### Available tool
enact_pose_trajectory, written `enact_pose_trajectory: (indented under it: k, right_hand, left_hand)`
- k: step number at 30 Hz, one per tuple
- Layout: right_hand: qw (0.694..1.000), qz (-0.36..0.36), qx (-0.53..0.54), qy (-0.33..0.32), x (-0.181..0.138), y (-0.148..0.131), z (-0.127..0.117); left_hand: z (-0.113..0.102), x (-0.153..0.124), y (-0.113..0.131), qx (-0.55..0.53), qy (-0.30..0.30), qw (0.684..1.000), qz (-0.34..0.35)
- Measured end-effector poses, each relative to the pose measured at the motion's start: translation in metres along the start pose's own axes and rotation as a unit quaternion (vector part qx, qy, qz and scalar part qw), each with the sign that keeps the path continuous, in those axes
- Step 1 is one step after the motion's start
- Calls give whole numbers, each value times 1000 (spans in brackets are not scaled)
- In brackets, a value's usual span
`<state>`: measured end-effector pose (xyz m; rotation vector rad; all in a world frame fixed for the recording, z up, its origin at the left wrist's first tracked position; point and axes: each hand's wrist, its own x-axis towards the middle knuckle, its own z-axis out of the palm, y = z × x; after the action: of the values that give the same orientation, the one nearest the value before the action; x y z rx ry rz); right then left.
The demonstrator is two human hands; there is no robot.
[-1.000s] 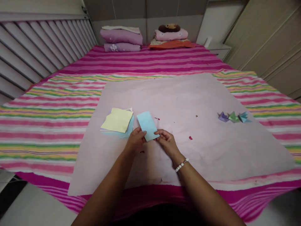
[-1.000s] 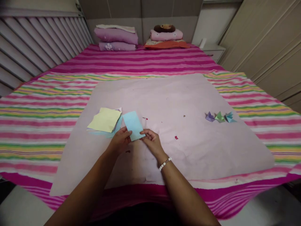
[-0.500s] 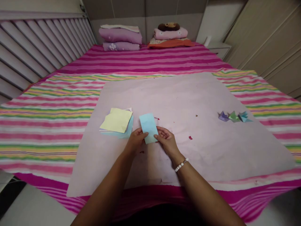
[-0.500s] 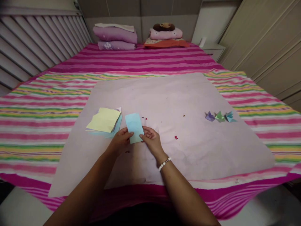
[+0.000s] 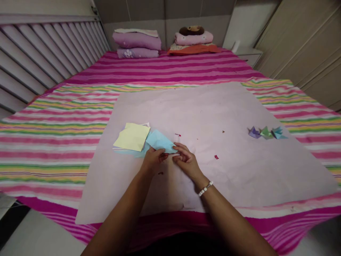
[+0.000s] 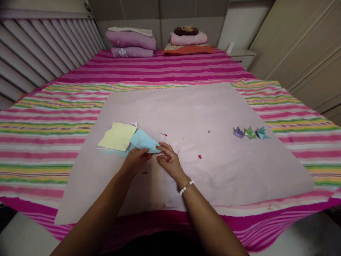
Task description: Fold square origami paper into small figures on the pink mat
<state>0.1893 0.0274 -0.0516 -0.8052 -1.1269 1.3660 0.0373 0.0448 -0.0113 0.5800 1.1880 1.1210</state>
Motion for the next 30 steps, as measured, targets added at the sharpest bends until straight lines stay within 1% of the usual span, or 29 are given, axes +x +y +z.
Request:
enact_pose_trajectory:
  k: [3, 5, 8, 10, 16, 23, 30]
  right_hand:
    - [999, 11, -4, 51, 1, 1, 4]
    - [996, 38, 0, 80, 2, 2, 6]
    - [992, 78, 5, 97, 3, 2, 5]
    - [991, 81, 7, 107, 5, 1, 5]
    - [991, 77, 6, 107, 7, 1, 5]
    - [990, 73, 24, 119, 9, 4, 6]
    - [989, 67, 46, 123, 11, 4, 6]
  left_hand:
    - [2, -3, -3, 10, -14, 1000, -9]
    - [2, -4, -4, 20, -19, 1000, -13]
    - [2, -6, -5, 30, -22, 999, -10]
    - [2, -8, -4, 30, -29, 999, -1]
    - [7, -11, -5, 19, -63, 997, 42]
    - [12, -7, -11, 1, -12, 999, 50]
    - [13, -8, -8, -5, -6, 999, 44]
